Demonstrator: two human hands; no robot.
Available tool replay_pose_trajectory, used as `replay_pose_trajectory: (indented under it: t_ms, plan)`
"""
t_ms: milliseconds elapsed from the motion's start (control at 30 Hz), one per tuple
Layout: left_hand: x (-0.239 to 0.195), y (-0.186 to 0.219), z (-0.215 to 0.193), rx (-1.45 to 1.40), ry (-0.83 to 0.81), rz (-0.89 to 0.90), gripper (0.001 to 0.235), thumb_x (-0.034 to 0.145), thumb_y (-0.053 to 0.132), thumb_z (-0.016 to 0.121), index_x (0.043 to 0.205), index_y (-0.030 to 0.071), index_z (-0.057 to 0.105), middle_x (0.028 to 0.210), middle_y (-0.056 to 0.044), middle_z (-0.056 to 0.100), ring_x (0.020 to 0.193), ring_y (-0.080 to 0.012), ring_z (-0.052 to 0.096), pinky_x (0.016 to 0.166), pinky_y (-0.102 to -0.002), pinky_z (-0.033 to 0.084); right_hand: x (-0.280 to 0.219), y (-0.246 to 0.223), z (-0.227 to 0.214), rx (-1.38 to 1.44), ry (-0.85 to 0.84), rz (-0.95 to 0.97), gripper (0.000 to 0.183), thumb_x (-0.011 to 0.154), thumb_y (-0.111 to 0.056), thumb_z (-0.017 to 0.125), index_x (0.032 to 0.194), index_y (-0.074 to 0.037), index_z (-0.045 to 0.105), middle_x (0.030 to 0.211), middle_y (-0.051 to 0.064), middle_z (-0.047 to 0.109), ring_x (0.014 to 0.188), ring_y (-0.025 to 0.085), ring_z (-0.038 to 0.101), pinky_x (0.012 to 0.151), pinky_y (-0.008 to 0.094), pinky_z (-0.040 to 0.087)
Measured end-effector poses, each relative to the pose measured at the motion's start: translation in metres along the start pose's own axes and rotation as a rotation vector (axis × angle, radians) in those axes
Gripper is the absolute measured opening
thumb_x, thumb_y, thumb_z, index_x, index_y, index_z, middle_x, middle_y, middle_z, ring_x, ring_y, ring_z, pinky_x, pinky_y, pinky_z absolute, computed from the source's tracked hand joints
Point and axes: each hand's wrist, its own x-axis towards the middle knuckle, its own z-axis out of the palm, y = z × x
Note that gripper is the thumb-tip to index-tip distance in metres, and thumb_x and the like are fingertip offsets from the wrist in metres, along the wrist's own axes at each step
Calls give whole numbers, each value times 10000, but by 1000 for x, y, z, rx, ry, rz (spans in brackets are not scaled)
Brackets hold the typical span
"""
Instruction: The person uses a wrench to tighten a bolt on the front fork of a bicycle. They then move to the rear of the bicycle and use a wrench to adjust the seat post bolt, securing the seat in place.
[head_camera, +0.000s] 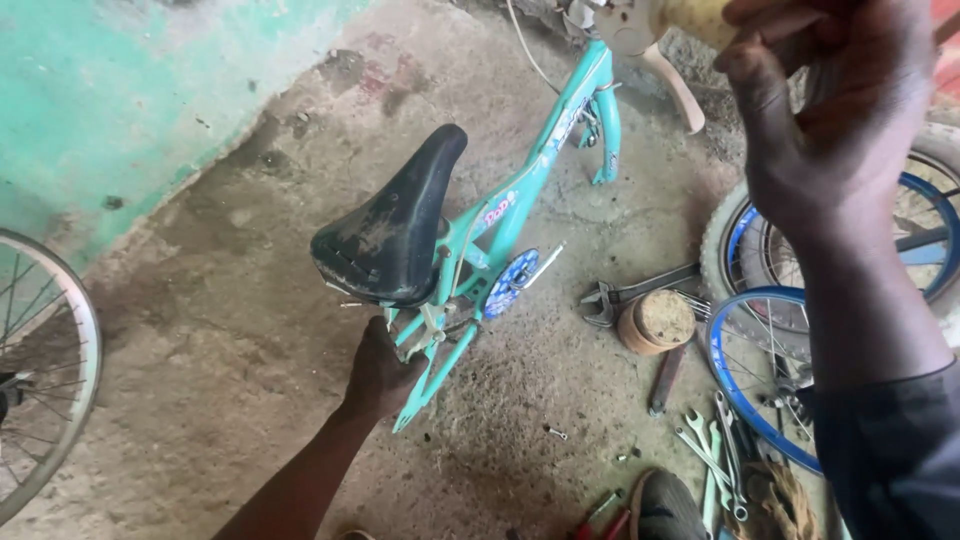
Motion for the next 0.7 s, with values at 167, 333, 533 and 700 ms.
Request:
replay_pose_trajectory:
  t_ms: [167,333,533,700]
  plan:
    - [1,-13,-4,-11,-14,98,659,775,273,733,1280,-36,444,1144,-244,531,934,-383,607,846,-478,526,2,4,20,-38,11,-57,275,1246,217,599,1375,113,380,1316,314,553,967,290,516,848,371,449]
    - [1,-8,-13,-11,-63,53,671,801,320,757,1293,4,428,1105,-196,549,871,-337,623,763,-457,535,2,-6,25,36,-2,12,239,1290,-7,540,1428,82,366,1362,252,467,1191,306,480,1138,421,426]
    - [0,1,-17,-38,-94,5,661,819,317,767,1307,23,434,1062,-150,582,866,-283,634,755,-427,544,14,-15,28,-78,65,23,276,1203,-14,570,1368,121,394,1339,248,419,1096,298,421,979,412,416]
    - [6,6,-28,178,-133,-51,790,812,510,774,1377,93,411,1148,-113,652,908,-329,728,769,-475,572,12,-19,20,-100,37,10,356,1191,-143,569,1346,108,369,1343,281,408,1194,392,518,1059,510,592]
